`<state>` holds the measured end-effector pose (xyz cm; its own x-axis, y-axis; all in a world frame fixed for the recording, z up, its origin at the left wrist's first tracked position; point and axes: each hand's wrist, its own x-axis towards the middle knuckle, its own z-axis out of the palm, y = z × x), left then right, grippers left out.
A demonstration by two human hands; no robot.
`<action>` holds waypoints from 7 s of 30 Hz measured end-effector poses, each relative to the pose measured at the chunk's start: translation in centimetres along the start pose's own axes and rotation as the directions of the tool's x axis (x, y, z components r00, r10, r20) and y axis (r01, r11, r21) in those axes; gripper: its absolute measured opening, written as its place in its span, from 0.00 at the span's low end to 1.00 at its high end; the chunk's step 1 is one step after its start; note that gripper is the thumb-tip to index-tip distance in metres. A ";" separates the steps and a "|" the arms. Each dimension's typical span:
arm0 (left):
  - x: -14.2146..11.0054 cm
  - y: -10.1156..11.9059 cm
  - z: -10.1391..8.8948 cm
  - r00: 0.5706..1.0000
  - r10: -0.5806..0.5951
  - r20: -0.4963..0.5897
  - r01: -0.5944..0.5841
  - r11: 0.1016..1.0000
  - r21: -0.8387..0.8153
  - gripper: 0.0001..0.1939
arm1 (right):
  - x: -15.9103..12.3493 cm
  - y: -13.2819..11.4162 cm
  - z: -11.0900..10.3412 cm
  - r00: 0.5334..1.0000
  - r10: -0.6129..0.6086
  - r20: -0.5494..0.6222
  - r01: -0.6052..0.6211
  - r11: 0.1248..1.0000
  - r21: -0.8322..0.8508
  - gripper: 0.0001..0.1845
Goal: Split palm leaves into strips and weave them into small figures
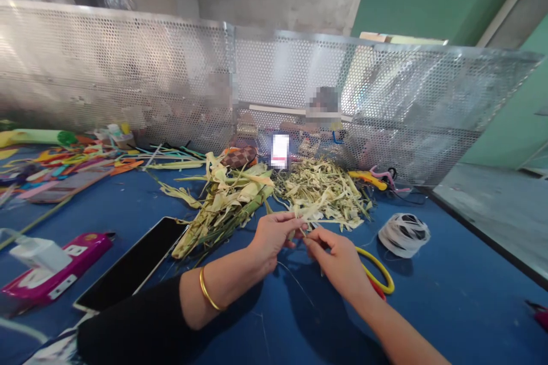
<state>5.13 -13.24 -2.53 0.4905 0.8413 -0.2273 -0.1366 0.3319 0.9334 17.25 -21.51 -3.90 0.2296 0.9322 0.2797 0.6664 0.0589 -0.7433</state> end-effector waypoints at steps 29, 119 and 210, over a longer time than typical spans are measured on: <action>-0.3 -0.7 0.5 0.996 0.021 0.092 -0.037 0.982 0.184 0.08 | 0.8 -0.5 -1.7 0.943 0.304 0.135 -0.327 0.773 0.543 0.11; -0.3 -0.2 0.3 0.998 -0.014 0.055 0.009 0.995 0.096 0.05 | -0.2 -0.6 0.7 0.639 -0.680 0.360 0.634 0.201 -0.747 0.14; -1.6 0.3 0.5 0.879 -0.160 0.449 -0.064 0.894 0.444 0.07 | 0.2 0.3 -0.9 0.965 -0.074 -0.254 0.085 0.996 0.033 0.15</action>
<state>4.74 -14.74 -1.69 0.8394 0.4950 -0.2245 0.2285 0.0534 0.9721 18.14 -21.60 -3.57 0.3523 0.8043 0.4786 0.6597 0.1493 -0.7366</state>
